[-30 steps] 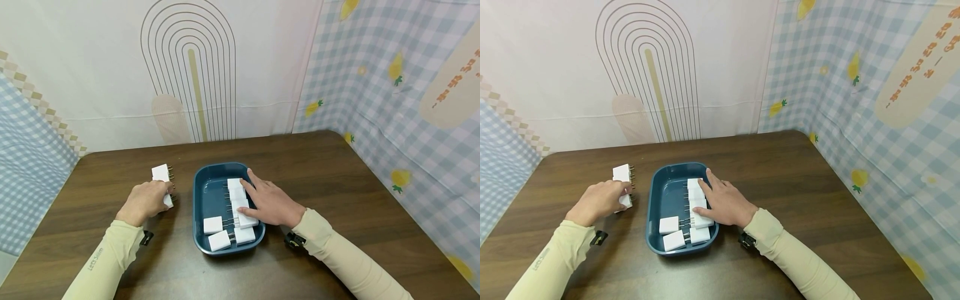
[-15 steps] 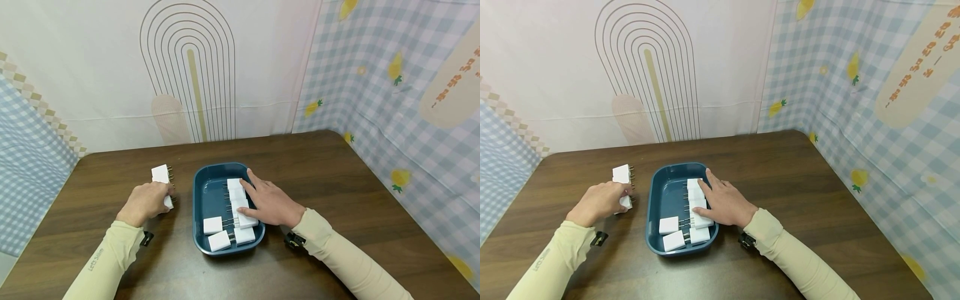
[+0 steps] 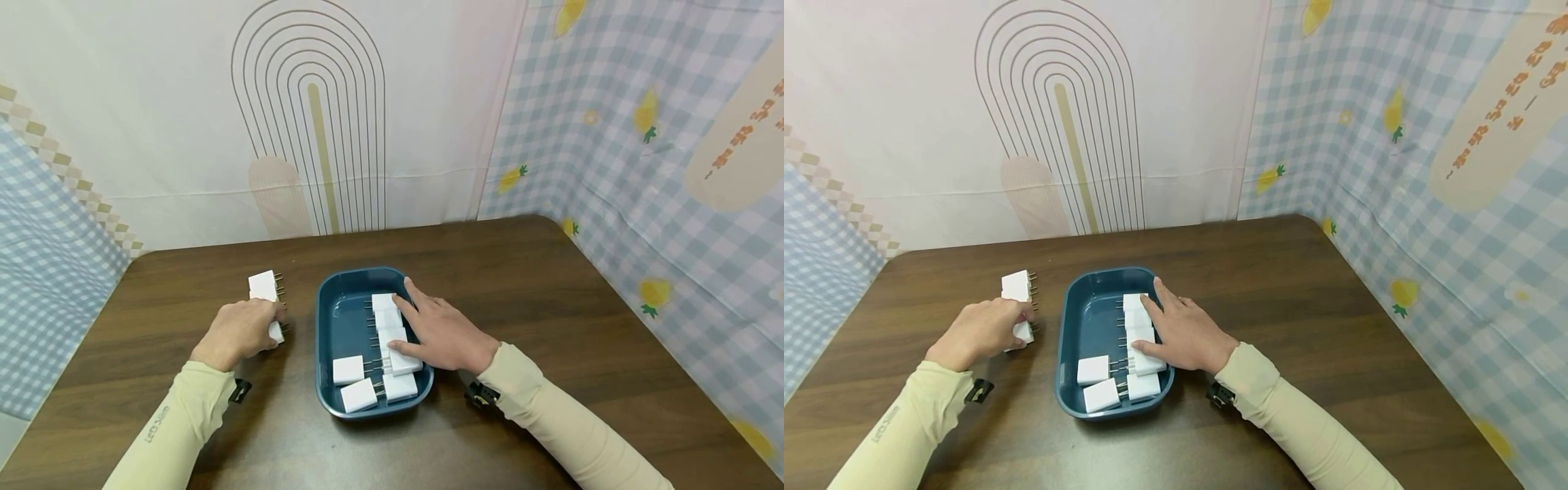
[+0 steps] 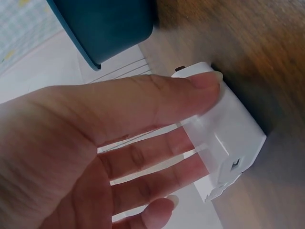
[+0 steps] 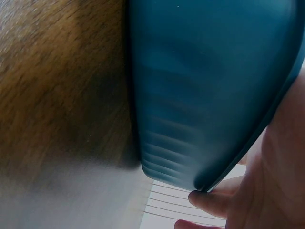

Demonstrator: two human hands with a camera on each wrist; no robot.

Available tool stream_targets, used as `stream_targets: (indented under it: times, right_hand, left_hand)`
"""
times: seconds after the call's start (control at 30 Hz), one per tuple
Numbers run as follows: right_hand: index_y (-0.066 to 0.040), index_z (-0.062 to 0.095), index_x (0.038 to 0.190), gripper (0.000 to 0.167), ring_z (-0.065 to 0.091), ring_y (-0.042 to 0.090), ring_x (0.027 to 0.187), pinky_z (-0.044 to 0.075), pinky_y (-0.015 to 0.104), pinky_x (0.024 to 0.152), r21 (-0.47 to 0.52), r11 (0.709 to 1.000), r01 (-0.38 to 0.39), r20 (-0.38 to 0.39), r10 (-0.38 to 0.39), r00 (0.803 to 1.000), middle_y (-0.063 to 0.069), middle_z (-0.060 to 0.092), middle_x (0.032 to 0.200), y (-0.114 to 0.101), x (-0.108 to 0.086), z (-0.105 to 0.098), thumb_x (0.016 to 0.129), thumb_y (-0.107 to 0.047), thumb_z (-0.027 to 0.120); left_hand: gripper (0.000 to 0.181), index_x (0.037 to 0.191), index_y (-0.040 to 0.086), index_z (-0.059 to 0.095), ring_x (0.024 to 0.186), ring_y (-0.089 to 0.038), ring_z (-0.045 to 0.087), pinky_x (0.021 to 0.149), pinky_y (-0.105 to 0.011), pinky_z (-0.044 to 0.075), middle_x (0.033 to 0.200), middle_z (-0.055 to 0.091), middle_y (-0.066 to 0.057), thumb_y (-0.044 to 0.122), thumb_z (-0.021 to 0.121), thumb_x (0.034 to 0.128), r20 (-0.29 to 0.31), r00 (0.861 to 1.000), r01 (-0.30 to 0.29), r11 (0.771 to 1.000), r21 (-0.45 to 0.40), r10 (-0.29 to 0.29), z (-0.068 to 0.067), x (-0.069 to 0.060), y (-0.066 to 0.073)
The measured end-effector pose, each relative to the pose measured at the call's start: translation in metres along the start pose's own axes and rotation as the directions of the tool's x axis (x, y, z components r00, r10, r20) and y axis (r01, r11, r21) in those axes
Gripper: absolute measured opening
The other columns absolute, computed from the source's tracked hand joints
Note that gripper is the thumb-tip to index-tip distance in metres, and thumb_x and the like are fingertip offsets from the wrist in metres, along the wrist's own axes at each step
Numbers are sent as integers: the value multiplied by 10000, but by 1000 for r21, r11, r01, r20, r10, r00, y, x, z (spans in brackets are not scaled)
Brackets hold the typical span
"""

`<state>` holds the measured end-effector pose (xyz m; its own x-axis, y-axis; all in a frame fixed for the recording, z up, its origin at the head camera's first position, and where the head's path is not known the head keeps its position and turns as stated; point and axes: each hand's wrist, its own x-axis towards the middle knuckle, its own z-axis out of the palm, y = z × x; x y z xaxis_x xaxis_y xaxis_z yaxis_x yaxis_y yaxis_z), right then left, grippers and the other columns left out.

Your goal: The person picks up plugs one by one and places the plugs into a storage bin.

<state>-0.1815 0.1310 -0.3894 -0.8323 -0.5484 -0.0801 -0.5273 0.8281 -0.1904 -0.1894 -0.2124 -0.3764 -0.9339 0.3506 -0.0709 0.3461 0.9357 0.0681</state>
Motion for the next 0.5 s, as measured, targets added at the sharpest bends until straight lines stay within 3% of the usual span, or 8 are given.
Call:
stream_targets:
  times: [0.2,0.5]
  right_hand:
    - [-142,244,1622,879,309,338,1533,315,538,1225,2,1000,-5,4,5,1000,156,59,1713,0,0,0,958,-650,516]
    - [-132,240,1621,878,300,338,1537,312,537,1226,-3,1000,9,-6,-9,1000,162,50,1712,1,0,0,963,-649,507]
  left_hand:
    - [230,954,134,760,681,-156,580,579,-370,485,841,731,-28,89,830,740,-1,1000,-15,1000,5,15,-1,0,0]
    - [183,850,148,699,662,-162,602,595,-421,527,755,692,-9,106,833,732,-48,998,-49,999,19,50,-3,0,1]
